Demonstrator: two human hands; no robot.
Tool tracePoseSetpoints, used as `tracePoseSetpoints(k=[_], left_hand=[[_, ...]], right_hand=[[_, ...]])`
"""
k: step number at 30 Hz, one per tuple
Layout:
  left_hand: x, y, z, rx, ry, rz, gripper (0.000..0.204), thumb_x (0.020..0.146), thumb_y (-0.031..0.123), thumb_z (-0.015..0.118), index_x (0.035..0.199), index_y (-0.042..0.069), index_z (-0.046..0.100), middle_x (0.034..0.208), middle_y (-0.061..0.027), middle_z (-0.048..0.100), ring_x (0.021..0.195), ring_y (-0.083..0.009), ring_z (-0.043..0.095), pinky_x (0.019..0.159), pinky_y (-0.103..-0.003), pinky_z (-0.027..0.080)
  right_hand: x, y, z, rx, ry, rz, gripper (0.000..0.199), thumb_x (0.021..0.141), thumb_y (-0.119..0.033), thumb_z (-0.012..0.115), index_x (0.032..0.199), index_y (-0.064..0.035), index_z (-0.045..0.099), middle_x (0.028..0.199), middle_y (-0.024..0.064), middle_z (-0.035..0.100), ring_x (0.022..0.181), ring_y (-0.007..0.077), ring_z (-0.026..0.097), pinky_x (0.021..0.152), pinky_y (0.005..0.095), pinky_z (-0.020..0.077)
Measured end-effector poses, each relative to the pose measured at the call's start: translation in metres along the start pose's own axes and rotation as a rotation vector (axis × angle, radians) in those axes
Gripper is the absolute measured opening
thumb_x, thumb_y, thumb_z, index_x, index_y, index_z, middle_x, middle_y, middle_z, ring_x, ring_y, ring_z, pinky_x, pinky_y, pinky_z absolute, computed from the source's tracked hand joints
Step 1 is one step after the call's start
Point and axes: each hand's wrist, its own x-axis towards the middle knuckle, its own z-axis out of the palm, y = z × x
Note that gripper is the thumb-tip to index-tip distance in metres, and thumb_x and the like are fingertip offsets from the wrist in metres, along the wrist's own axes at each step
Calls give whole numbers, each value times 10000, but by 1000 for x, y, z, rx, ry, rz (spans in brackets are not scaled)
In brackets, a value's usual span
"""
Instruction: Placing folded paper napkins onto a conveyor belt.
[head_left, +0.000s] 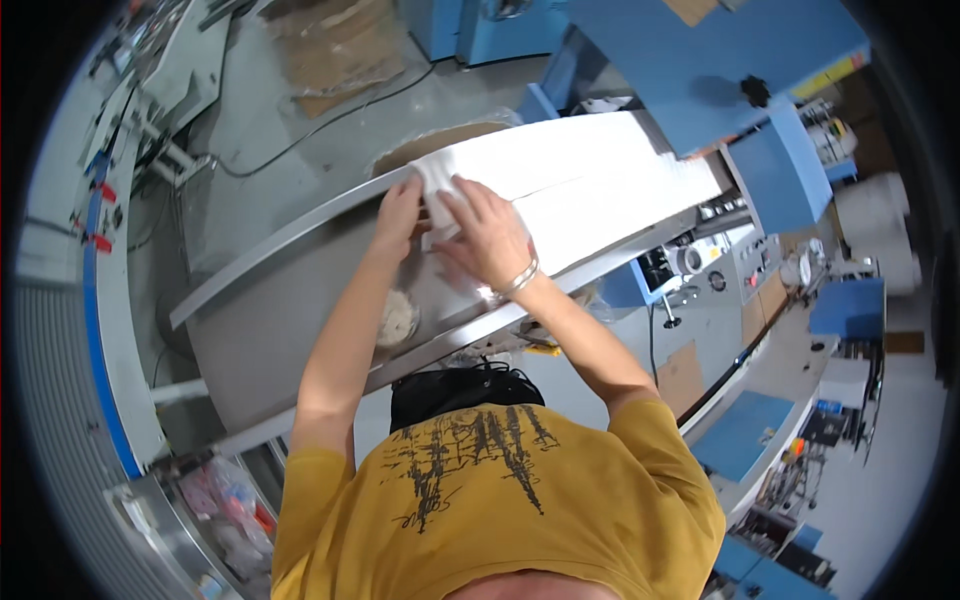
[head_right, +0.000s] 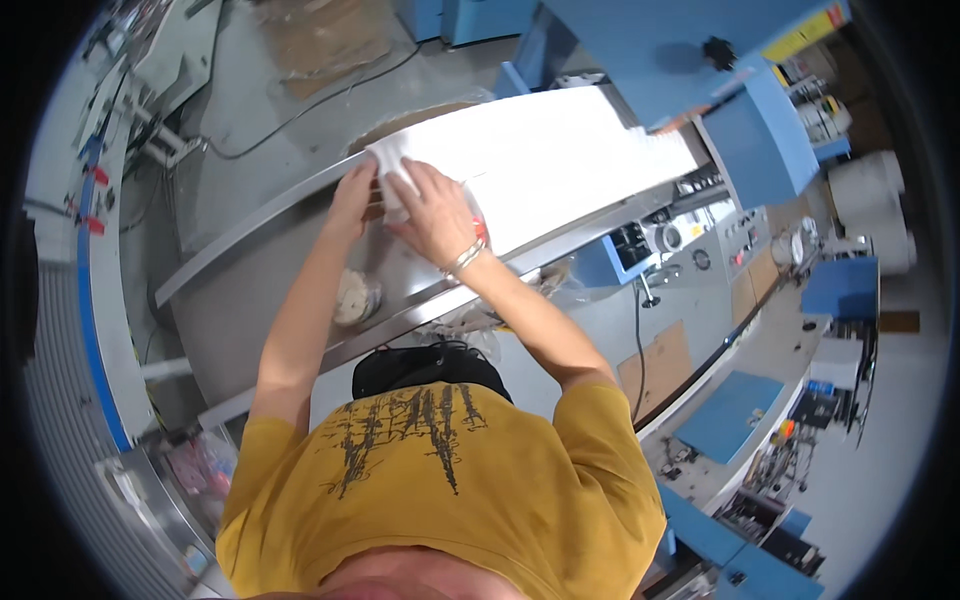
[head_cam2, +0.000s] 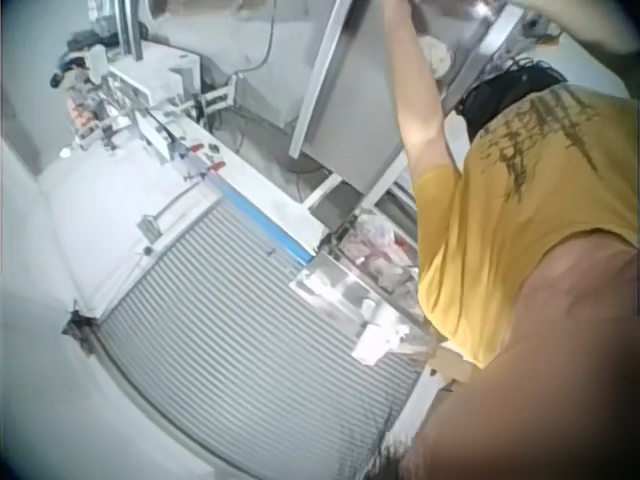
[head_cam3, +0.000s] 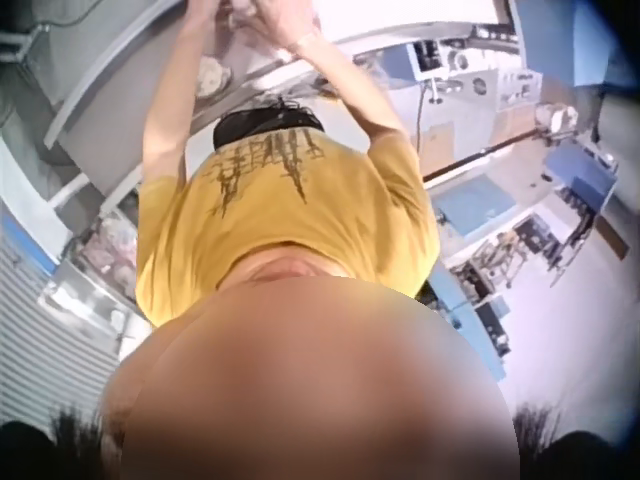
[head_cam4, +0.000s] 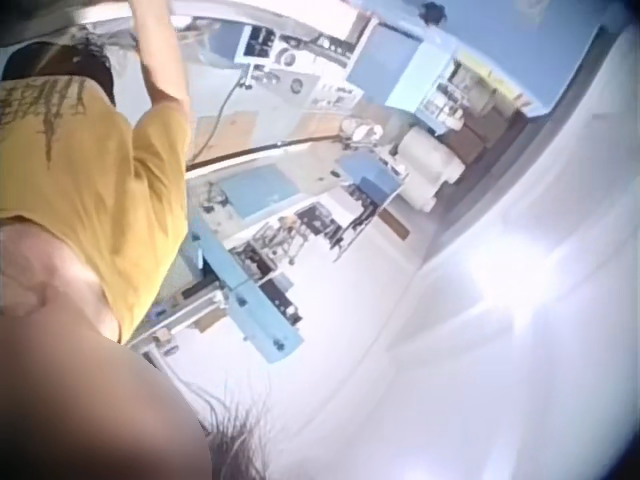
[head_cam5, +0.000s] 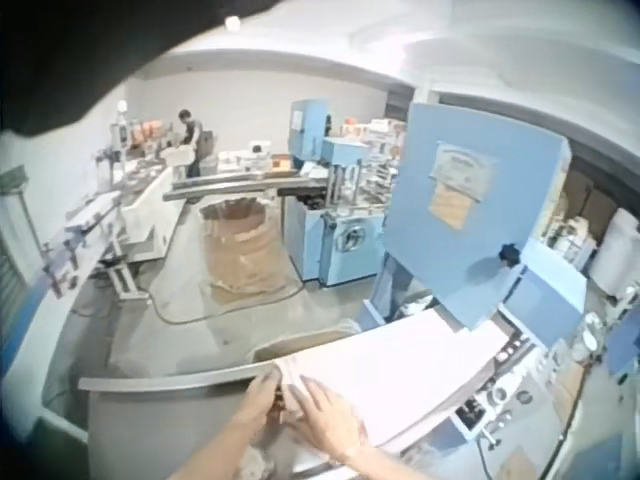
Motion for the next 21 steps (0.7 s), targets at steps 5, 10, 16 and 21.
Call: tracePoseSetpoints(k=[5,10,16,21], left_hand=[[12,-6,14,-175,-62,-25,609,924,456,513,1338,25,397,1264,-111,523,1134,-234,526,930,-388,439],[27,-17,44,-39,-35,170,580,850,194,685,1311,-29,413,1249,-158,538,1130,-211,549,940,-370,457],[24,-13,30,-178,-158,94,584,836,158,706,1325,0,429,1254,-111,551,1121,-229,559,941,-349,456],[23,-24,22,-129,26,97,710,825,263,721,1385,37,349,1305,-114,508,1178,-247,515,966,-371,429]], right_hand=[[-36,13,-37,12,-5,71,486,707,-211,740,1150,-74,594,1261,133,523,1171,318,485,943,410,402],[-66,41,-55,8,8,123,454,720,-233,739,1129,-84,612,1251,124,539,1193,310,474,980,418,382],[-86,81,-75,157,56,100,382,753,-237,744,1081,-74,638,1182,111,589,1121,292,534,940,414,411],[-70,121,-97,101,130,318,222,835,-174,643,1010,-37,657,866,156,667,823,315,633,754,398,499]])
